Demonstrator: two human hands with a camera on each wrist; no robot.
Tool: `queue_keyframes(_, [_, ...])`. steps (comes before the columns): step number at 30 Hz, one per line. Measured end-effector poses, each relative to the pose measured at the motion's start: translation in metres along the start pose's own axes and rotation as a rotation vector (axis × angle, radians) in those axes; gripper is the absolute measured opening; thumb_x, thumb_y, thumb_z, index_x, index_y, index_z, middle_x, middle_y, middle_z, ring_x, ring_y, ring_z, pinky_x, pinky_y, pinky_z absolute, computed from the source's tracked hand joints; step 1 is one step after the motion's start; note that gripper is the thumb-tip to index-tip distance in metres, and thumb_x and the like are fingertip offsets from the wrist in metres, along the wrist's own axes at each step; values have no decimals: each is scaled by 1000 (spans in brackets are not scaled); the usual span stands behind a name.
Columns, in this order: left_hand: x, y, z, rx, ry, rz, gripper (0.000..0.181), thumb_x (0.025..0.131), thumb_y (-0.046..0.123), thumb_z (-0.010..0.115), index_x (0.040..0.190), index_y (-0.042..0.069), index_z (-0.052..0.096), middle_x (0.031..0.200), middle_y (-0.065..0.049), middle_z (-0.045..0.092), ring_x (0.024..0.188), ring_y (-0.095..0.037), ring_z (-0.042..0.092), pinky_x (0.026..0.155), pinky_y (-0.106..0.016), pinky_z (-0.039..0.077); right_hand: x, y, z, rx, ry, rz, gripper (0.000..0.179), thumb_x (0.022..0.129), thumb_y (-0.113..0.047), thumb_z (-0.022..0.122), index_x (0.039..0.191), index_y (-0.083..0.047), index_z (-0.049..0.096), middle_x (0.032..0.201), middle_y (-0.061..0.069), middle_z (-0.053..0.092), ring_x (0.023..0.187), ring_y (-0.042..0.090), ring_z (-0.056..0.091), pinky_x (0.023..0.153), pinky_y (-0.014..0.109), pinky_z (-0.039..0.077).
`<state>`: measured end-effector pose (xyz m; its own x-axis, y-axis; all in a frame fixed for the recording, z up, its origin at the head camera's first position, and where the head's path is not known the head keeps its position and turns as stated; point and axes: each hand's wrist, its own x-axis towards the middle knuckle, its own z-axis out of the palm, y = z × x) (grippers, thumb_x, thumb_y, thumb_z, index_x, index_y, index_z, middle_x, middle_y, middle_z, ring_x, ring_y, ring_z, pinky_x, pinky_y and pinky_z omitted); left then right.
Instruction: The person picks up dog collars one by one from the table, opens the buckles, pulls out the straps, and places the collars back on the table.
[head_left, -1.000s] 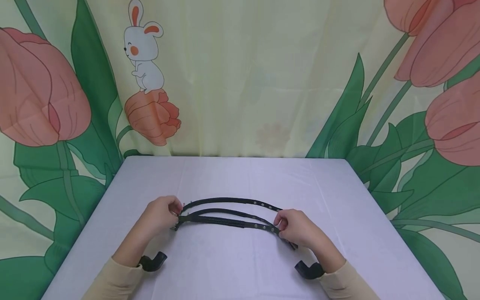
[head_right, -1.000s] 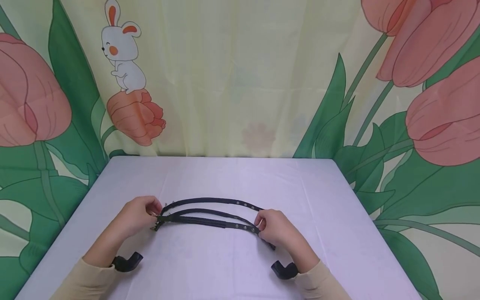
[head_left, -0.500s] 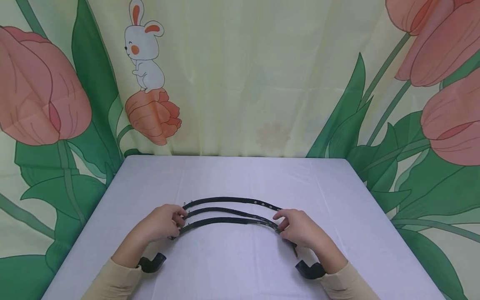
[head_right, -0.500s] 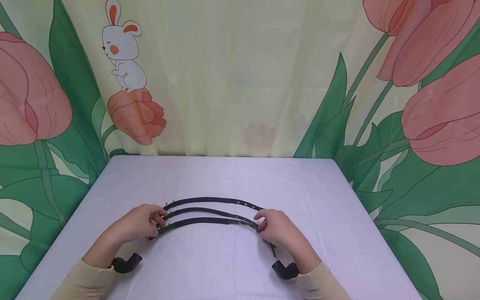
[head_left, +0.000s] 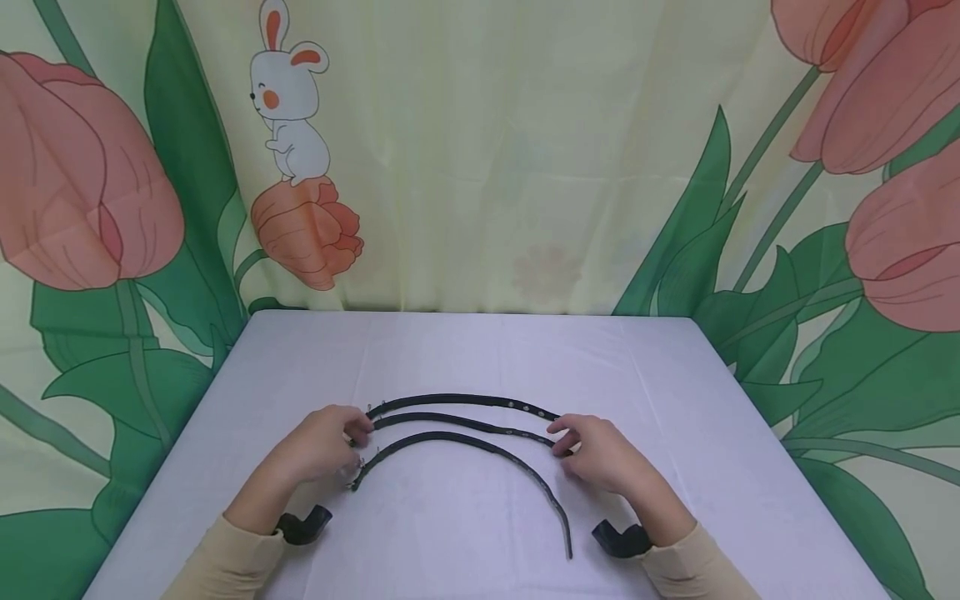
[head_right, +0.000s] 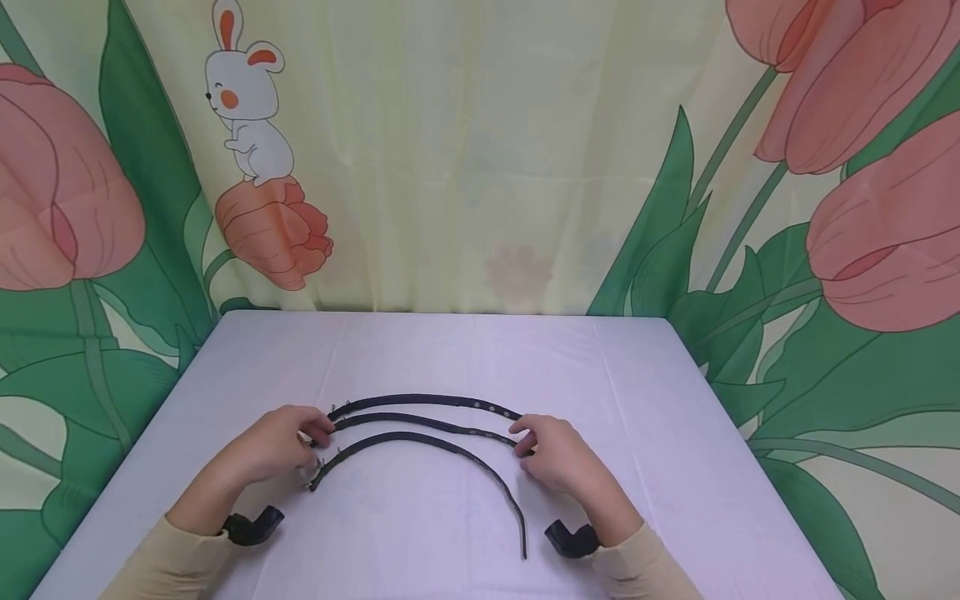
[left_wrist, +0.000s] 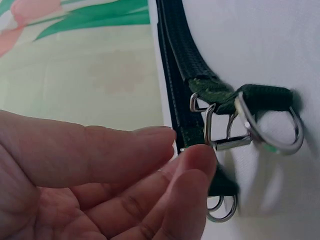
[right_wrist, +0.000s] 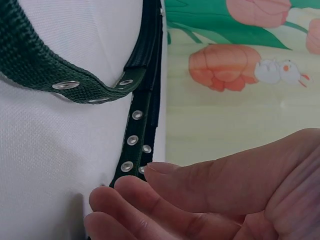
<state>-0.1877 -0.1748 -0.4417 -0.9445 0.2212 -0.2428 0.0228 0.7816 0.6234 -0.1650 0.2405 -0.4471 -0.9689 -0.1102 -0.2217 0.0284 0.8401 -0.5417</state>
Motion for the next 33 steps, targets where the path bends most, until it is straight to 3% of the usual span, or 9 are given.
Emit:
queue_keyframes(7, [4,-4,-9,-80,21,51,42,88,-5,70,129,2,71,114,-10,77,104,-26,71,80,-38,59,-2,-2,-5,178,2,31,56,84,11,72,135,-10,69,103,1,81,69,19,67,61,35,56])
queue_keyframes(10, [4,-5,-10,-104,35,71,41,91,-3,71,132,2,70,116,-10,78,106,-25,73,84,-40,60,-3,-2,-6,240,10,37,56,85,12,71,136,-8,68,105,6,81,65,21,68,59,38,58])
queue_keyframes(17, [6,-6,-11,-147,58,119,40,93,0,72,134,1,69,119,-13,78,107,-25,74,88,-42,61,-1,-3,-7,237,41,28,53,88,6,76,138,-10,67,109,5,79,70,20,71,61,37,59])
queue_keyframes(23, [6,-4,-10,-163,93,112,42,97,3,72,139,3,66,127,-14,76,114,-28,73,90,-42,63,0,-3,-7,224,56,7,58,88,1,80,143,-10,64,115,7,80,80,16,72,64,33,60])
queue_keyframes(28, [7,-3,-8,-163,136,99,45,99,6,74,143,8,64,133,-11,74,122,-30,71,97,-47,62,0,-2,-6,221,65,-7,62,87,-1,84,144,-12,64,119,6,78,97,16,74,75,33,62])
queue_keyframes(33, [7,0,-6,-187,141,104,46,99,6,74,144,9,63,134,-12,73,127,-33,69,101,-51,60,-2,-2,-3,332,28,-34,61,87,3,82,144,-9,64,120,10,77,101,19,75,76,35,65])
